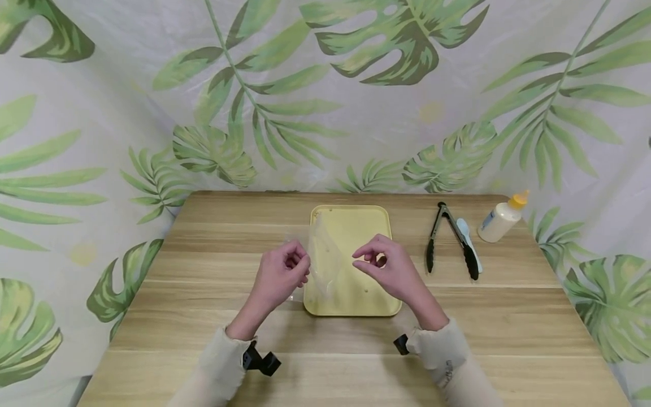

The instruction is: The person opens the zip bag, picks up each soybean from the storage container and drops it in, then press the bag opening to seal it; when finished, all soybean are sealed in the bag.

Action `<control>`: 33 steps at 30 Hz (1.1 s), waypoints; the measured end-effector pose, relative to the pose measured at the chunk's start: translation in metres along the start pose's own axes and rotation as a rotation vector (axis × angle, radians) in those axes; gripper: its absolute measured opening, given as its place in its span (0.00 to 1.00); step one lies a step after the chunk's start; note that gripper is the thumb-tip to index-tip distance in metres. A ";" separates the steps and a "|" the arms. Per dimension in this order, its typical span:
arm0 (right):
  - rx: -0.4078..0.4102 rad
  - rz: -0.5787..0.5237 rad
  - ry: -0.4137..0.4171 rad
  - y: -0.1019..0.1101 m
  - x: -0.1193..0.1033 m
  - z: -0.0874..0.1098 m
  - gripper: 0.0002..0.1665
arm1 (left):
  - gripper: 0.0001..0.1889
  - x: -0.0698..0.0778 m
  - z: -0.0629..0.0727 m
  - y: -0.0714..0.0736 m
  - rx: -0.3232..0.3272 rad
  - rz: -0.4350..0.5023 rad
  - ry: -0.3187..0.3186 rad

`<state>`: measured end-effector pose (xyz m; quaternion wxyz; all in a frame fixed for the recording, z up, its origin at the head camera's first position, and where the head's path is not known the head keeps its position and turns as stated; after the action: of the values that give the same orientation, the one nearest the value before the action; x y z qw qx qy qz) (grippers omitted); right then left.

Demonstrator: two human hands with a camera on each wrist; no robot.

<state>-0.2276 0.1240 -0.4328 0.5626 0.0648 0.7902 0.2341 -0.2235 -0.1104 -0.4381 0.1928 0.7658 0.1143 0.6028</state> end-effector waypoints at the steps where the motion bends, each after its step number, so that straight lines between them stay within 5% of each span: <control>1: -0.001 0.000 -0.010 0.001 0.003 0.001 0.04 | 0.10 0.000 0.000 0.000 0.000 0.001 0.000; 17: -0.042 0.099 -0.111 -0.010 0.078 0.035 0.06 | 0.09 0.002 -0.005 0.003 0.000 0.026 0.008; 33: -0.056 0.169 -0.184 -0.025 0.105 0.040 0.03 | 0.08 0.001 -0.002 0.001 -0.003 0.042 0.032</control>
<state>-0.2248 0.1526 -0.5444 0.6127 0.1368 0.7201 0.2956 -0.2255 -0.1109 -0.4362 0.1797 0.7581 0.1003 0.6189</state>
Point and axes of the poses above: each hand's wrist, its own z-axis away from the middle knuckle, its own y-axis out of the back of the hand, x = y × z, the point moved 6 cm from there along -z, towards the middle knuckle, and after that the axes turned 4 degrees about -z, right-handed, at the moved point
